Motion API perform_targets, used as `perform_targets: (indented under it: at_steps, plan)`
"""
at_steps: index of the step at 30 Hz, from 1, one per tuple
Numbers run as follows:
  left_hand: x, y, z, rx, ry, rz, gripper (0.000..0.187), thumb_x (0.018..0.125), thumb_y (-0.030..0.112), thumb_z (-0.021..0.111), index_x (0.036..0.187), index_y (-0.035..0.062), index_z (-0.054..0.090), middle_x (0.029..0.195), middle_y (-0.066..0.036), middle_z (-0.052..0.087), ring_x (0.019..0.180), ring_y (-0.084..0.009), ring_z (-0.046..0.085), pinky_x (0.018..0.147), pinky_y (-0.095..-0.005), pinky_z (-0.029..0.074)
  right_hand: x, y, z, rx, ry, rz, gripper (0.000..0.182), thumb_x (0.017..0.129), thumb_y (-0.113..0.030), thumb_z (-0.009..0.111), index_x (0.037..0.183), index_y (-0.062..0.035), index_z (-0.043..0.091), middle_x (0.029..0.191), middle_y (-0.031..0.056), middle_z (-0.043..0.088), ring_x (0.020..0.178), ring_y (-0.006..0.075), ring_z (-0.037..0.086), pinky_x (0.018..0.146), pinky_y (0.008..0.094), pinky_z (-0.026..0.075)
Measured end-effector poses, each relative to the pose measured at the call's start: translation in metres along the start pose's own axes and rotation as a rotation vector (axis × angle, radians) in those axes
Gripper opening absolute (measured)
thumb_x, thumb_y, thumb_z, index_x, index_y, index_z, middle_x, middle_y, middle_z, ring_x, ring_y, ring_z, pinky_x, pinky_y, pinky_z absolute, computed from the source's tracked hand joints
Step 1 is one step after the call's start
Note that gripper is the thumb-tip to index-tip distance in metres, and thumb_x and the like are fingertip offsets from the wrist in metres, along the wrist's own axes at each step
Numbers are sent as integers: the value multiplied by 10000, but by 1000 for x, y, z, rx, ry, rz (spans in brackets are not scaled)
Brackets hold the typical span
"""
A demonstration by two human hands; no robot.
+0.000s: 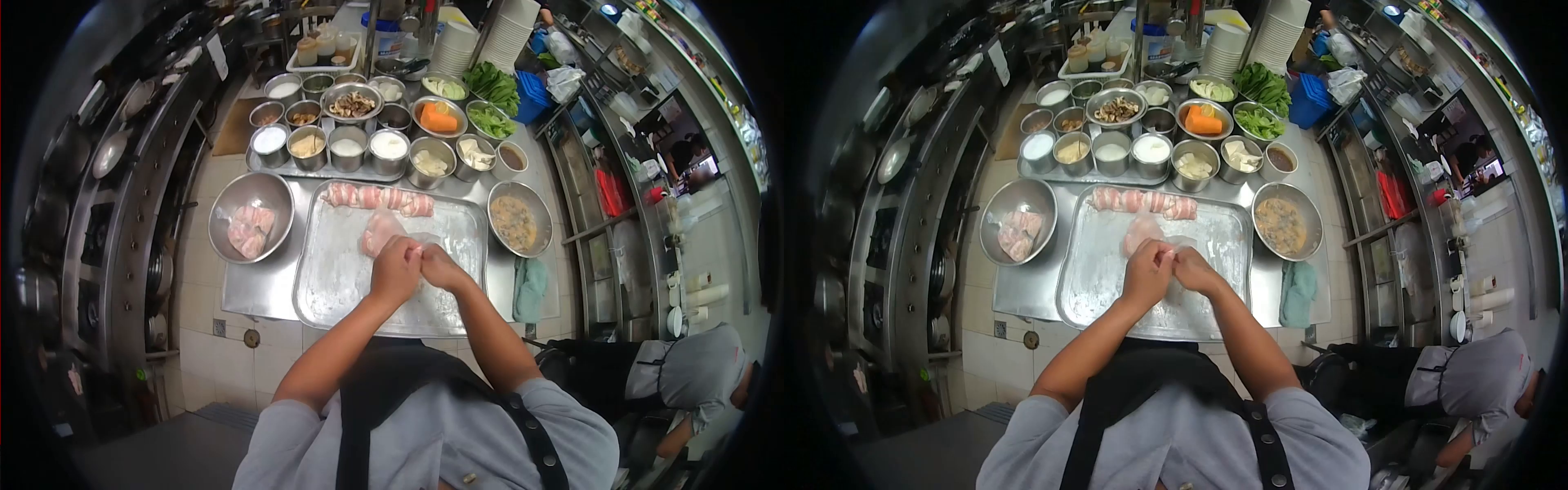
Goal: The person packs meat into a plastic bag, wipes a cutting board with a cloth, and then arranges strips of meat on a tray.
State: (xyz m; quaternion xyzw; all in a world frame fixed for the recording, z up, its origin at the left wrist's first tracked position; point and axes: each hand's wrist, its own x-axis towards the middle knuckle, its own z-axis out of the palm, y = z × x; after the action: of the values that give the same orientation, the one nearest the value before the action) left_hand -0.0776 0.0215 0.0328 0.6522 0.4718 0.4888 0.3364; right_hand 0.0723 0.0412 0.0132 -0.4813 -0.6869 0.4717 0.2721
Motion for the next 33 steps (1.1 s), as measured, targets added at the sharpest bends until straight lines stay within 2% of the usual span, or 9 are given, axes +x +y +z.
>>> perform_targets:
  at_steps: [1,3,6,9,10,13,23,24,33]
  plan:
    - [0,-2,-3,-38,34,-70,63,843,72,602,878,19,604,842,-141,593,741,-301,600,661,-382,485,-5,-14,-14,-133,-59,-21,156,888,-76,545,992,-6,639,905,94,679,822,162,648,718,279,530]
    - [-4,-13,-6,-9,59,-47,64,843,74,611,876,20,602,826,-133,591,698,-273,599,631,-362,483,-10,-18,-35,441,162,207,195,822,-46,575,999,9,636,842,115,684,816,183,655,749,297,522]
    - [-12,-16,0,-5,42,-63,64,840,62,646,855,8,616,784,-104,577,662,-183,564,603,-294,456,30,-5,-68,-237,394,-26,256,797,-32,571,1045,14,614,959,163,665,919,272,653,816,366,517]
    - [-19,-3,1,14,-41,-12,83,829,70,665,861,6,625,784,-100,578,668,-180,567,609,-293,462,75,32,-71,-815,331,-239,324,791,-45,576,1112,-4,585,1066,186,623,1009,330,610,870,416,490]
    - [-20,1,-1,10,-54,-35,79,825,68,662,857,7,621,789,-108,584,678,-209,584,622,-312,475,92,60,-73,-889,189,-177,545,743,-68,659,1254,15,488,1143,236,574,1067,376,562,917,450,459]
    - [-24,4,-8,13,-59,-65,87,818,67,669,863,9,623,799,-112,596,690,-224,604,638,-321,492,94,50,-69,-979,78,-138,425,779,-37,575,1199,-4,522,1105,206,564,1044,378,557,881,451,467]
    - [-24,-8,-14,1,160,-180,67,867,105,654,861,42,631,736,-28,608,638,-105,543,605,-260,454,118,73,-61,-895,-67,-61,488,702,-116,678,1148,7,525,1168,221,551,1115,378,538,933,448,469]
    - [-22,-12,-15,4,144,-197,67,867,105,654,861,42,631,736,-28,608,638,-105,543,605,-260,454,118,74,-58,-893,15,-148,341,744,-132,626,1064,-21,582,1061,228,611,1028,398,584,870,462,492]
    - [16,3,-45,-280,125,-265,101,915,103,612,894,5,600,764,-15,616,663,-69,566,610,-223,468,104,41,-55,-637,100,113,278,741,-168,623,936,30,624,889,218,666,838,358,671,769,412,539]
